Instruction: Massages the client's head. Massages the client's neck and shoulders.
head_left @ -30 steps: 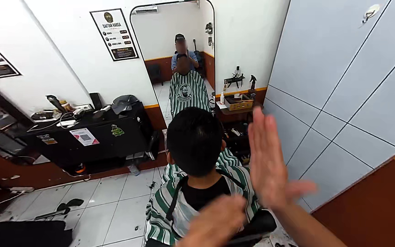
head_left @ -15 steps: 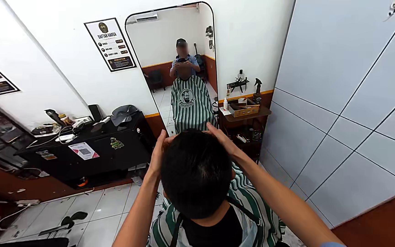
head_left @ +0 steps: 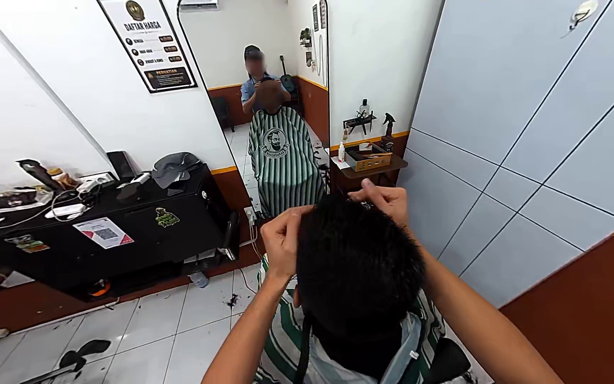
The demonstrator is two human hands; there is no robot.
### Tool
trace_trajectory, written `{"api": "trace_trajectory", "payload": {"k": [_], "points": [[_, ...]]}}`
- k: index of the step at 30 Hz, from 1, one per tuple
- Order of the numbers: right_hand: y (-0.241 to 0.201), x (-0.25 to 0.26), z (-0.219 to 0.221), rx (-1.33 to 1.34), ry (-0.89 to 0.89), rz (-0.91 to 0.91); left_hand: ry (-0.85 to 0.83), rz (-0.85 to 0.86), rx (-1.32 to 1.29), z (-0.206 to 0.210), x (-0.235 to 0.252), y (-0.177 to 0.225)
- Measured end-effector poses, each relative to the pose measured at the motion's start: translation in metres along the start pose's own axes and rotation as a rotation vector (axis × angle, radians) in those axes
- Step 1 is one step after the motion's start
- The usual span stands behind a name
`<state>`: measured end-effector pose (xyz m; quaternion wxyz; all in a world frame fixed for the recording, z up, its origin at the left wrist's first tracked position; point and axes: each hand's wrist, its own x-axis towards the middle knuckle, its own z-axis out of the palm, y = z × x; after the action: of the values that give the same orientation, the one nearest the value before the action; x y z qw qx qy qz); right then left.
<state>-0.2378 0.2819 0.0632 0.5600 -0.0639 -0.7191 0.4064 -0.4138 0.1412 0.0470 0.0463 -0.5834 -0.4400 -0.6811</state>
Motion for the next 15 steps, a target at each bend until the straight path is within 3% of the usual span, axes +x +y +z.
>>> {"api": "trace_trajectory", "payload": {"k": [1, 4, 6, 9, 12, 15], "points": [[-0.004, -0.005, -0.005, -0.004, -0.029, -0.010, 0.006, 0.021, -0.013, -0.002, -0.003, 0.001], [-0.026, -0.021, -0.018, 0.094, -0.226, 0.193, -0.210, 0.009, -0.099, -0.011, -0.014, 0.009], [-0.025, -0.032, -0.016, 0.053, -0.115, 0.241, -0.202, 0.011, -0.023, -0.011, -0.019, 0.014], [-0.020, -0.043, -0.007, -0.066, 0.179, 0.142, 0.003, 0.042, 0.122, -0.008, -0.032, 0.020], [-0.021, -0.045, -0.007, -0.010, 0.085, 0.256, -0.066, -0.068, 0.096, -0.006, -0.042, 0.025], [-0.014, -0.039, -0.009, -0.206, 0.168, 0.186, 0.013, -0.049, 0.375, -0.007, -0.043, 0.031]]}}
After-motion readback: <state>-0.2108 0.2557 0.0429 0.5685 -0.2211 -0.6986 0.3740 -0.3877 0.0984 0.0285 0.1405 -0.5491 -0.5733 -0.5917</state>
